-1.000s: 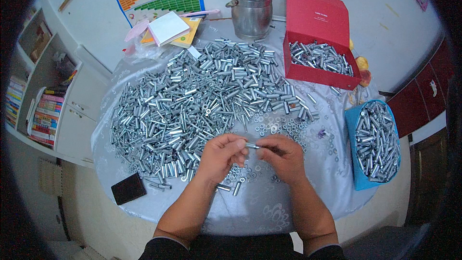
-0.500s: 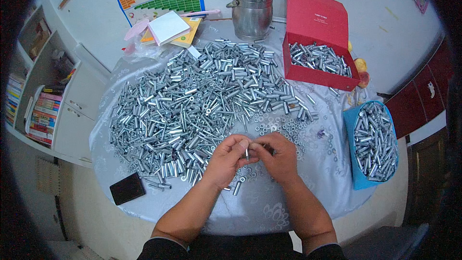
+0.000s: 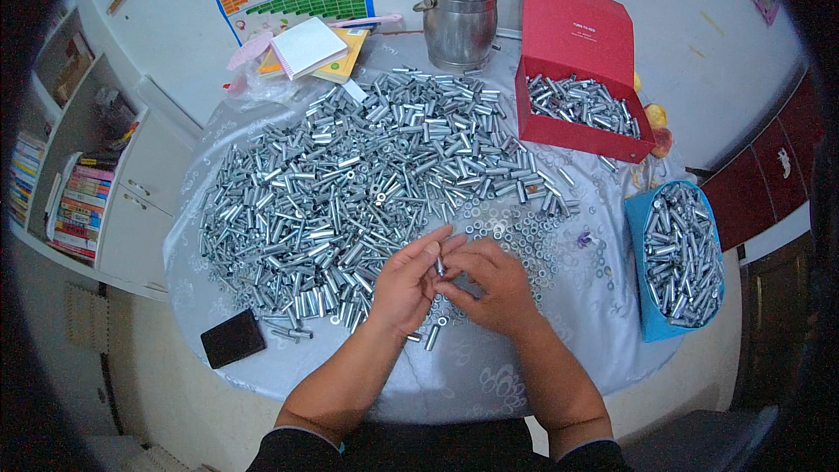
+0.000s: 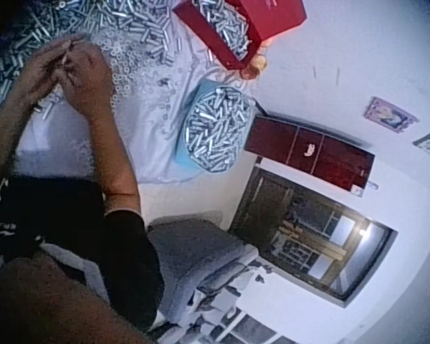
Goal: The person repeatedly picks a metal bolt and a washer from a large pile on a table, threads the washer onto the bolt, and places the assembled unit into a blue container. The process is continuous and repetitive throughout the clip.
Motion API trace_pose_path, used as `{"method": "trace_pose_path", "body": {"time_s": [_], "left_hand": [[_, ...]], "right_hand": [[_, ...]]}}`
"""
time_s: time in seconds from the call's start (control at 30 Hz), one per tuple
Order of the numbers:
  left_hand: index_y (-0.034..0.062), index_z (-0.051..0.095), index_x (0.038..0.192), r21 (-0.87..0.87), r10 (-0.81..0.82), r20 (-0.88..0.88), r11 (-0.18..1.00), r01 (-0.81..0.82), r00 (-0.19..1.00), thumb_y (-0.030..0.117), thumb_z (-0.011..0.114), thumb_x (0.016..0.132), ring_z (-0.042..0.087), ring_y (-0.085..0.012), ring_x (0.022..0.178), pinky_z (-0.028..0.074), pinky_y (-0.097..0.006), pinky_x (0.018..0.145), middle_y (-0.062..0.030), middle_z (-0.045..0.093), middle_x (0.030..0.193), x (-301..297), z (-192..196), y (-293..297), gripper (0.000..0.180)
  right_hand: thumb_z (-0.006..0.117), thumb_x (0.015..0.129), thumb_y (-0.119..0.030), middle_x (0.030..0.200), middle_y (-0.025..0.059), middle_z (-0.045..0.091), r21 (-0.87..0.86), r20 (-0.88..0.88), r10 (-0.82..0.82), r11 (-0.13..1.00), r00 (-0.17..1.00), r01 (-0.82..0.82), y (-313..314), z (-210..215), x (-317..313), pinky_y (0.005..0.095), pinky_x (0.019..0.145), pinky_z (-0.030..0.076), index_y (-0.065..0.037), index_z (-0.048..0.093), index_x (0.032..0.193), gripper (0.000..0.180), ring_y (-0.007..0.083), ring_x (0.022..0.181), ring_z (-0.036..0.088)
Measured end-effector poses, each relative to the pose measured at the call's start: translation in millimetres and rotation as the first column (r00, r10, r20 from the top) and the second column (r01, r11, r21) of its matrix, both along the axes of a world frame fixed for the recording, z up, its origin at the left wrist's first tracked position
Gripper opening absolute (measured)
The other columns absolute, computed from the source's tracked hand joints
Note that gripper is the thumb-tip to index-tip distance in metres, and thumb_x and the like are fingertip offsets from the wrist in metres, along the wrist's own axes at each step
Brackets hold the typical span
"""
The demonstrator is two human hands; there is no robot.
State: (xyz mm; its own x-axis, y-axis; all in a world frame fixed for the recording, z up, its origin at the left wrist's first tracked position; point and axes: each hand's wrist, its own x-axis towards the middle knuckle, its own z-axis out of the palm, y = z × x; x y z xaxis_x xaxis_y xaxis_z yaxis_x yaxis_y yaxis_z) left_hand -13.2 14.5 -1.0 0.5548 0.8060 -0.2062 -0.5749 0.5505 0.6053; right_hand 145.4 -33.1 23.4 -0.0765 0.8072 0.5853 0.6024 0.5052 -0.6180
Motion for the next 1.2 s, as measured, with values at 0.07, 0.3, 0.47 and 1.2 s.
{"method": "trace_pose_path", "body": {"time_s": [0.07,0.3,0.47,1.2], "left_hand": [[-0.0057,0.043,0.141,0.007,-0.006,-0.007,1.0,0.006,1.0,0.014,0.048,0.103,0.062,-0.0251,0.117,0.055,-0.03,0.09,-0.023,0.055,0.136,1.0,-3.1,-0.2,0.043],[-0.0032,0.04,0.144,-0.015,0.01,-0.027,1.0,-0.011,1.0,0.014,0.052,0.101,0.063,-0.0293,0.113,0.054,-0.038,0.095,-0.0262,0.055,0.134,1.4,1.4,-0.2,0.048],[-0.002,0.053,0.134,0.004,-0.11,-0.109,0.994,0.111,0.988,0.007,0.058,0.097,0.07,-0.0238,0.092,0.06,-0.035,0.082,-0.0185,0.065,0.119,-1.7,3.8,-0.1,0.038],[-0.0053,0.063,0.114,0.067,0.065,-0.269,0.997,-0.049,0.961,0.006,0.062,0.095,0.072,-0.0219,0.076,0.062,-0.03,0.066,-0.0178,0.071,0.099,-5.9,7.4,5.3,0.023]], "right_hand": [[0.081,0.074,-0.009,0.091,0.0086,0.067,0.021,0.045,-0.015,1.0,0.999,0.014,-0.6,-8.3,-2.4,0.0322,0.064,0.054,-0.009,0.068,0.101,0.029,0.024,0.073,0.067],[0.075,0.081,-0.014,0.09,0.0101,0.068,-0.065,-0.072,-0.113,0.992,0.991,0.108,-4.5,-8.6,2.2,0.0363,0.068,0.055,-0.007,0.07,0.099,0.02,0.0276,0.078,0.068],[0.074,0.083,-0.012,0.08,0.0091,0.067,-0.197,-0.337,-0.215,0.968,0.917,0.155,-5.2,-5.1,10.6,0.0304,0.064,0.05,-0.003,0.072,0.094,0.015,0.0203,0.071,0.064],[0.071,0.082,-0.018,0.091,0.014,0.067,-0.155,0.185,-0.507,0.831,0.842,0.535,26.2,-15.0,63.5,0.0438,0.087,0.047,-0.004,0.071,0.094,0.019,0.0336,0.092,0.061]]}}
